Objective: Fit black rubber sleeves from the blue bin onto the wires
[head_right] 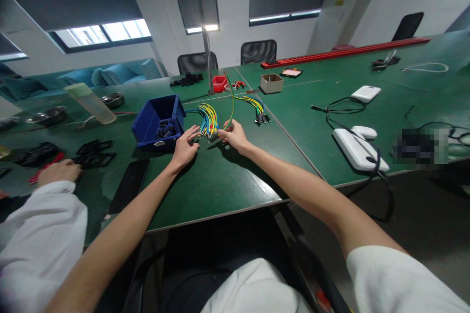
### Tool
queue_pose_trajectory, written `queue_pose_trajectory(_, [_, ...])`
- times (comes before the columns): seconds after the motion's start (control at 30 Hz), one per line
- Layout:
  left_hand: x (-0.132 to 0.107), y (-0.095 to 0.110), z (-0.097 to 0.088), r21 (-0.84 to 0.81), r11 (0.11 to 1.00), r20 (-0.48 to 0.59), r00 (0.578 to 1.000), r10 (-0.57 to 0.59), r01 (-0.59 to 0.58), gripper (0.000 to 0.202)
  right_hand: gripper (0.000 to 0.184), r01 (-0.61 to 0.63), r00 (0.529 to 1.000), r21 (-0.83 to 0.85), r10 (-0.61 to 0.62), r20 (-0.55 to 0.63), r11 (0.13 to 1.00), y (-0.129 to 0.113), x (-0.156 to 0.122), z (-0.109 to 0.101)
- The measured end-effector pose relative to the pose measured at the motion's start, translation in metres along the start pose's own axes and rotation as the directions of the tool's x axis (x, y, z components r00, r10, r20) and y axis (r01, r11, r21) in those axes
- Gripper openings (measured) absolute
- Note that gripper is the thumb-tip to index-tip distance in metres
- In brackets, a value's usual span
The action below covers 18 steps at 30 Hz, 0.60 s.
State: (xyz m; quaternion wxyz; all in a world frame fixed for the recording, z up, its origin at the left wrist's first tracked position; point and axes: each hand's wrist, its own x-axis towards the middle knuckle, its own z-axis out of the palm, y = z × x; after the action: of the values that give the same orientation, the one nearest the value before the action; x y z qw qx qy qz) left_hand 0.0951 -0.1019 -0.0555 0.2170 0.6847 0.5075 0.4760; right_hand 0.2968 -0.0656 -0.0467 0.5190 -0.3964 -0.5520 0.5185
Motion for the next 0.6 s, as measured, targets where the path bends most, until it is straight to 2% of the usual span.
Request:
queue_pose_trajectory(0.17, [0.0, -0.002, 0.001, -0.017, 1.0, -0.017, 1.0, 0.013, -0.014, 0.054, 0.042, -0.001, 0.998, -0.103, -0.004, -0.057, 0.995, 0.002, 0.008, -0.012])
queue_pose_trajectory(0.43, [0.0, -0.002, 0.001, -0.012, 1.0, 0.006, 1.0, -0.005, 0.005, 0.058, 0.071, -0.016, 0.975, -0.254, -0.042, -0.22, 0.967, 0.001, 0.014, -0.038])
queue_pose_trajectory(0.6, [-0.002, 0.003, -0.002, 0.09, 0.995, 0.048, 0.998, 0.034, -0.038, 0.059, 0.08, 0.021, 0.949, -0.287, -0.109, -0.297, 0.958, -0.007, 0.008, -0.053])
